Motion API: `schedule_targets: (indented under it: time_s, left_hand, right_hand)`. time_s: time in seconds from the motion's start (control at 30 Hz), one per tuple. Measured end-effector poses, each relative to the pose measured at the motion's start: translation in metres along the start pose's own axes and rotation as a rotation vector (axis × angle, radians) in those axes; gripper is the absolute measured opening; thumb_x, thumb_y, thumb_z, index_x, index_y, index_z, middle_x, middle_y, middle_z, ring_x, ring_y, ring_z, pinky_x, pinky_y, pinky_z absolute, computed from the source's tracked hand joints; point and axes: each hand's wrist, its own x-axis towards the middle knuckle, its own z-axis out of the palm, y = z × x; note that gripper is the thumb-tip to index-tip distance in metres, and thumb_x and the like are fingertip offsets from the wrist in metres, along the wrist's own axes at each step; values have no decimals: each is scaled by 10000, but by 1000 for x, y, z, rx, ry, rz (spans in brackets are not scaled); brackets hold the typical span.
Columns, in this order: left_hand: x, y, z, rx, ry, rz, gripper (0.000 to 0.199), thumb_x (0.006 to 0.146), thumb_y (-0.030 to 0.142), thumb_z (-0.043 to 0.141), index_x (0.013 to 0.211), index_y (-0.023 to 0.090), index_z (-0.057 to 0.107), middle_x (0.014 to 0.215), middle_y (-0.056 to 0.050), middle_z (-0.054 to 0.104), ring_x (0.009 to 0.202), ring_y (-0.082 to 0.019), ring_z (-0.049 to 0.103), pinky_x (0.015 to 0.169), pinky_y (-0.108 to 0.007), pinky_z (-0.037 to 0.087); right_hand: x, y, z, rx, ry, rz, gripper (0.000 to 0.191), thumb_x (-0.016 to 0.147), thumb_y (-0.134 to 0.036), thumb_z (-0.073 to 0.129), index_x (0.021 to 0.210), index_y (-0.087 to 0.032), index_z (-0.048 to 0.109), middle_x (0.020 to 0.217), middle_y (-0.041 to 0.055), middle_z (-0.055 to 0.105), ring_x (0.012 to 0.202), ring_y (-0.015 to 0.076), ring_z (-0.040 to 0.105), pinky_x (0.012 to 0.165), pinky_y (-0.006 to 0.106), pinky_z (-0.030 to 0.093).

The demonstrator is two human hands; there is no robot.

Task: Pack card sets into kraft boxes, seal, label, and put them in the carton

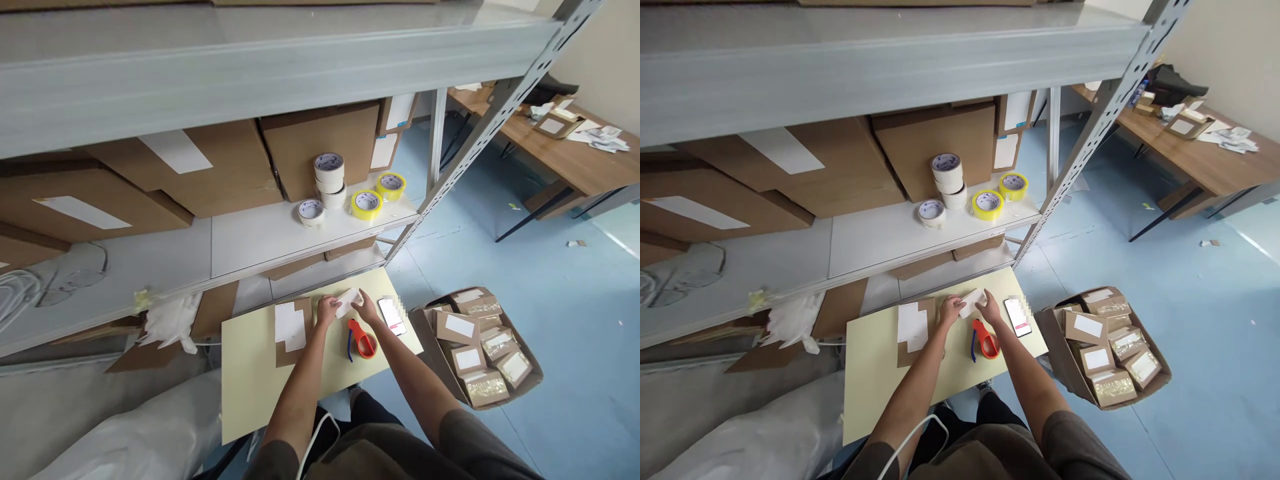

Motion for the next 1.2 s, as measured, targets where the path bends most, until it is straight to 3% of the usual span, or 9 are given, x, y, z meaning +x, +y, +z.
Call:
schedule_targets:
  time_s: [0.13, 0.27, 0.5, 0.63, 0.77, 0.83, 0.93, 1.07, 1.2]
  left_hand:
    - [-8, 17, -22, -76, -84, 144, 73, 824, 240, 750, 794, 186, 790, 1099, -95, 761, 1006, -213, 707, 917, -321, 542]
    - [-14, 36, -40, -41, -116, 253, 158, 909, 256, 688, 932, 202, 835, 1055, -75, 755, 953, -197, 698, 899, -316, 548]
    - [-34, 78, -60, 266, 33, 383, 224, 975, 276, 634, 1035, 268, 849, 1097, -75, 716, 1122, -234, 620, 1006, -339, 477]
    - [-43, 96, -68, 263, -48, 226, 250, 901, 261, 730, 1128, 261, 834, 1016, -82, 742, 1070, -258, 664, 962, -330, 476]
    - [-48, 105, -64, -9, -110, 102, 483, 801, 302, 830, 1263, 173, 774, 967, -78, 782, 961, -258, 708, 913, -355, 519]
    - [-51, 107, -59, -225, -202, 65, 486, 822, 370, 808, 1240, 124, 771, 971, -95, 794, 914, -244, 721, 865, -353, 554]
    - [-53, 107, -55, -425, -274, 61, 494, 916, 482, 688, 1226, 106, 765, 1085, -152, 797, 949, -254, 742, 871, -372, 583]
    - [-46, 106, -62, -323, -140, 187, 481, 883, 473, 712, 1235, 149, 765, 1283, -169, 749, 1239, -291, 671, 1071, -400, 513]
    - [-31, 105, -68, -191, -281, 203, 437, 731, 459, 844, 1042, 153, 813, 1202, -144, 783, 1169, -299, 696, 1049, -387, 513]
  right_hand:
    - [-4, -14, -32, 323, -112, -29, 499, 774, -563, 745, 1117, -201, 717, 1053, 99, 769, 956, 262, 704, 818, 364, 557]
    - [-17, -32, -53, 352, -125, -68, 440, 759, -646, 717, 729, -217, 626, 714, 12, 668, 699, 192, 613, 687, 313, 507]
    - [-39, -49, -61, 84, -5, -2, 305, 869, -427, 605, 1043, -209, 730, 1014, 90, 774, 908, 248, 722, 809, 348, 553]
    - [-60, -60, -57, -67, 110, -66, 558, 861, -324, 639, 1411, -234, 614, 1424, 127, 648, 1185, 284, 677, 984, 402, 540]
    - [-82, -78, -47, -72, -37, -215, 793, 773, -403, 783, 1508, -234, 538, 1520, 131, 583, 1332, 319, 594, 1097, 433, 489]
    - [-87, -86, -42, -64, -134, -286, 809, 745, -393, 812, 1496, -239, 553, 1484, 121, 622, 1310, 322, 610, 1095, 427, 487]
    - [-86, -93, -40, 13, -110, -273, 463, 874, -385, 653, 1313, -243, 682, 1237, 87, 757, 1116, 293, 698, 995, 406, 536]
    - [-74, -87, -51, 356, -10, -90, 325, 882, -477, 586, 977, -202, 730, 948, 86, 779, 944, 290, 716, 858, 406, 590]
    - [-68, -74, -74, 741, -35, 30, 431, 718, -530, 768, 978, -191, 707, 966, 93, 780, 932, 274, 730, 850, 393, 609]
